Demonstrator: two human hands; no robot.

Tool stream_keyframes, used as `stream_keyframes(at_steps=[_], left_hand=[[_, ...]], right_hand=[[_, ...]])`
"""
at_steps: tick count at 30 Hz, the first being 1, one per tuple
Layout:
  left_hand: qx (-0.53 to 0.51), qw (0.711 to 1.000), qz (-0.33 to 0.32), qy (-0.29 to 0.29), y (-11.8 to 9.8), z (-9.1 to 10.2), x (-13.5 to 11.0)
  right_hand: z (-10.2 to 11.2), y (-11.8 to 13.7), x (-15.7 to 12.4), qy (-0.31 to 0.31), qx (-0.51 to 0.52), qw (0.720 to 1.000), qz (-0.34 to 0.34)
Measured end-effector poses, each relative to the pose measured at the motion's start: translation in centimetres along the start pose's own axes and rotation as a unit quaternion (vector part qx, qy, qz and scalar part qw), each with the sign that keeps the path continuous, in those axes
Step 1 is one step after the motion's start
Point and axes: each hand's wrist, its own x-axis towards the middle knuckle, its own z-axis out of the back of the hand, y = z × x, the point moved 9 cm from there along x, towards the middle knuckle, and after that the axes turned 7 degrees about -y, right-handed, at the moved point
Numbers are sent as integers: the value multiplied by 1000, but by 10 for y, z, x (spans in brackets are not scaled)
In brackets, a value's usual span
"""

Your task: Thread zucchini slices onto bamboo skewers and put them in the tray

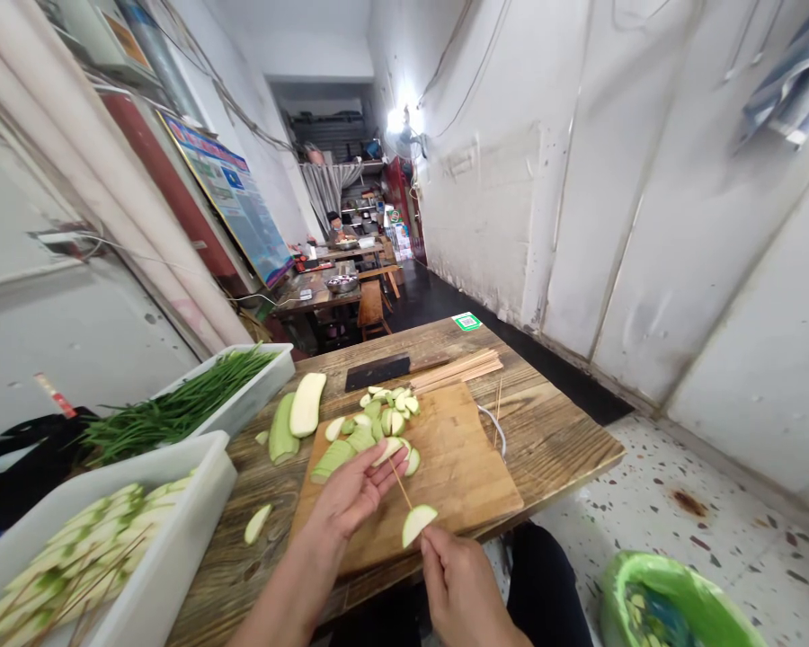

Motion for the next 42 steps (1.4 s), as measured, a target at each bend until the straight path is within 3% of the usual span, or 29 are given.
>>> stream_keyframes(at_steps=[20,26,37,42], left_hand=[[42,999,-8,17,12,-5,-2],[-14,999,14,49,13,-15,-10],[43,993,-101,29,10,-19,-17],[47,994,-93,18,13,-18,-16]], right_hand=[[0,-1,2,-32,-26,999,-15],[1,-3,6,-47,-18,999,-21],[-3,-4,1,-38,-36,999,-10],[-1,-4,0,-50,-38,998,-6]])
